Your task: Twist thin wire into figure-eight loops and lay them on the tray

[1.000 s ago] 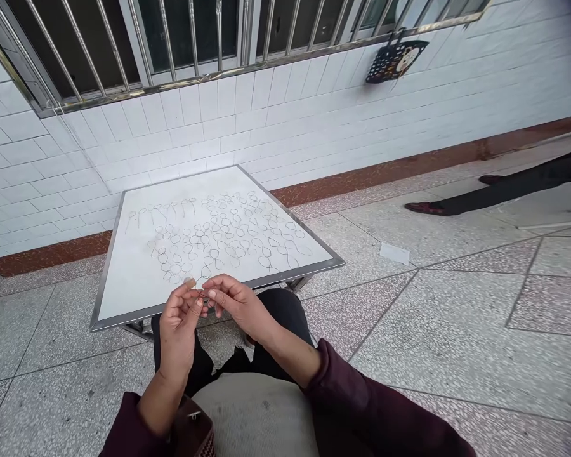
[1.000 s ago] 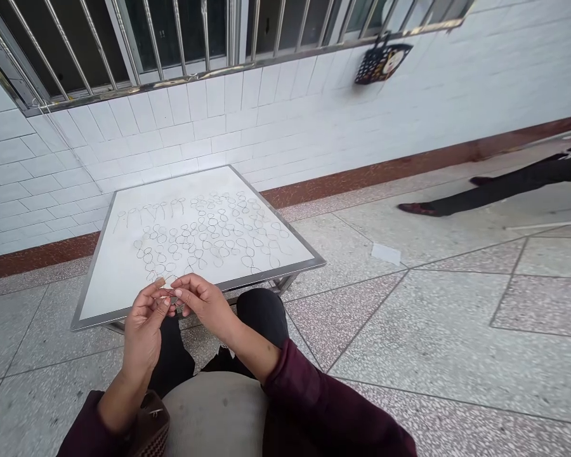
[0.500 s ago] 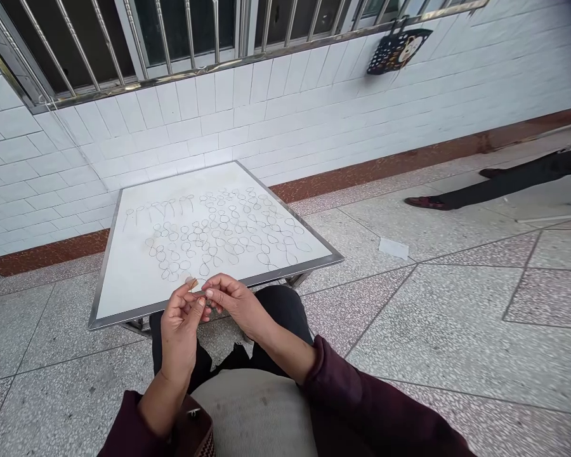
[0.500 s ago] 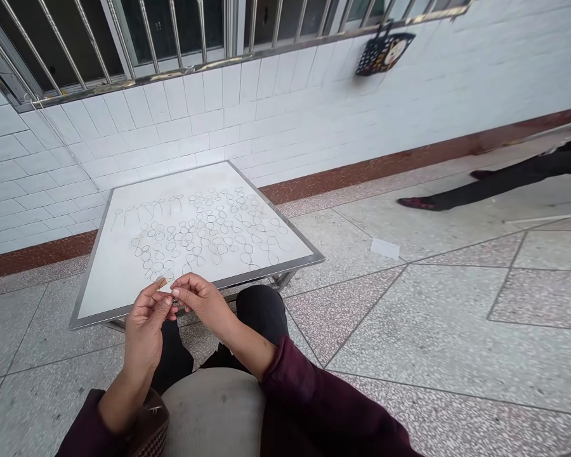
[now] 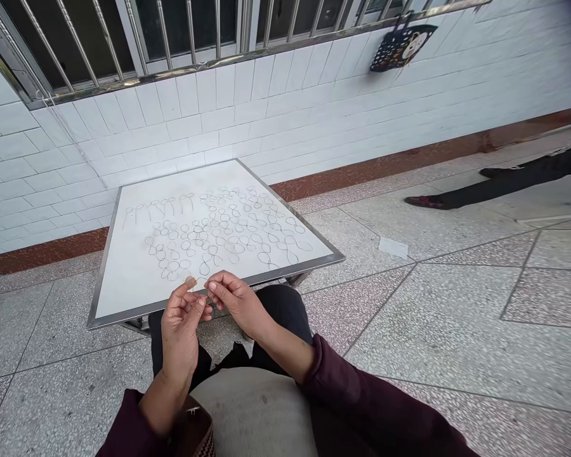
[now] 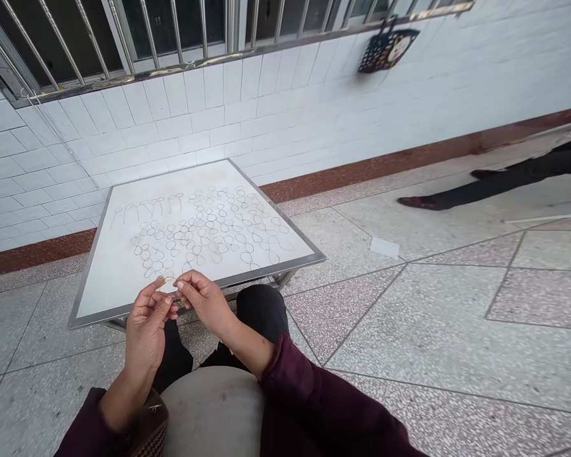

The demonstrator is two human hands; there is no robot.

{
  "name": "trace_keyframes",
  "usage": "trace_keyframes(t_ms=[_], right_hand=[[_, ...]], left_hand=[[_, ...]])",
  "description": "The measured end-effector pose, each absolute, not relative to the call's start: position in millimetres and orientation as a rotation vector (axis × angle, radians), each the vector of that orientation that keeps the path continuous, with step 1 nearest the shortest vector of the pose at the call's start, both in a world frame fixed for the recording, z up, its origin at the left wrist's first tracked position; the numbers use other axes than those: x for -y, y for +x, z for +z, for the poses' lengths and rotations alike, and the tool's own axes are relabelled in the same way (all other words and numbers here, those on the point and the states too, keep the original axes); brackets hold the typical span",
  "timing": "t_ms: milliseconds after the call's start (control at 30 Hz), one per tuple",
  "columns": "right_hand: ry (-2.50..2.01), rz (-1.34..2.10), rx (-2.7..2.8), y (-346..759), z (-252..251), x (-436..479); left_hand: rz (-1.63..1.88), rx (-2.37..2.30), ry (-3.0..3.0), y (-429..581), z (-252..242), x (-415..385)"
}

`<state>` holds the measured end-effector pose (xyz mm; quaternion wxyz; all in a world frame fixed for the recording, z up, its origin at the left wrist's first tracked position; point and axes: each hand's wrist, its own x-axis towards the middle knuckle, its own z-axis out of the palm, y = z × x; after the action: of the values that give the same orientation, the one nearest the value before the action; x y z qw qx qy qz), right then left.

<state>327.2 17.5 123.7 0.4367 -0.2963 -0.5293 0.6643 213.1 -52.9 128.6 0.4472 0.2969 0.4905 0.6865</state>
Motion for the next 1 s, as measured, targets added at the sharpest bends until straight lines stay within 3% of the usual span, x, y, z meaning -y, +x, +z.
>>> trace_keyframes(t_ms=[733, 1000], right_hand=[[-0.699, 1.526, 1.58, 325.5, 108.1, -15.4], [-0.701, 1.774, 1.265, 321.1, 101.7, -7.0]], left_hand=[[1.879, -1.19, 0.605, 206.4, 126.7, 44.4], [1.986, -1.213, 0.575, 194.2, 131.7, 39.7]])
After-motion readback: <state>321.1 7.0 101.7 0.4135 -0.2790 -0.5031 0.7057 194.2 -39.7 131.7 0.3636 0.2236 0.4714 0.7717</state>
